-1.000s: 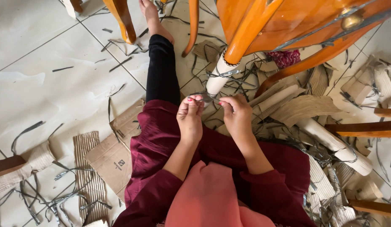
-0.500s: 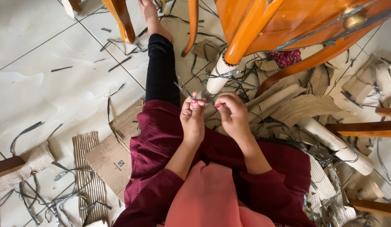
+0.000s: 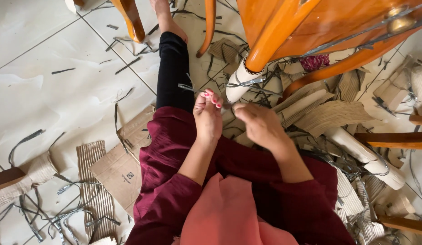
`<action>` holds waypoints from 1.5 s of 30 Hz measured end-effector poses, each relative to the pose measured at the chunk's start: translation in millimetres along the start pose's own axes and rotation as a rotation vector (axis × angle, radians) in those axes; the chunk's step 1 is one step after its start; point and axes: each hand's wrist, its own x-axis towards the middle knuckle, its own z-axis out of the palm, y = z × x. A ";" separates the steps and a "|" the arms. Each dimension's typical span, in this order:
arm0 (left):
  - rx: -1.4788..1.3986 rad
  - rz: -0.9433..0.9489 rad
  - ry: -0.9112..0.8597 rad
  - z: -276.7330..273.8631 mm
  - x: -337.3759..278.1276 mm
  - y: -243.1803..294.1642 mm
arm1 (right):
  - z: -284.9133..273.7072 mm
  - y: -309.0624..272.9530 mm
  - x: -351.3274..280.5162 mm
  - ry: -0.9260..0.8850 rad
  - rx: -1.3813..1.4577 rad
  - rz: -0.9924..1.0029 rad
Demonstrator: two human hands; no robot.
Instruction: Wrapping a wooden chair leg with protective paper and securing it with string
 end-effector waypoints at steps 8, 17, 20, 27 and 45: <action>-0.055 0.002 0.004 3.1 8.4 1.5 | 4.7 71.4 -0.2 0.059 -0.236 -0.141; -0.046 -0.013 0.013 2.8 3.6 1.7 | 16.4 80.6 -2.0 0.153 -0.269 -0.139; 0.069 -0.020 0.070 0.8 -7.0 2.7 | 21.7 78.5 -4.9 0.180 -0.281 -0.119; 0.461 -0.025 0.057 8.4 -44.4 0.5 | 35.7 83.9 -12.0 0.271 -0.397 -0.095; 1.130 0.623 -0.380 45.0 -22.8 38.0 | 2.2 14.7 -20.9 0.284 -0.027 0.016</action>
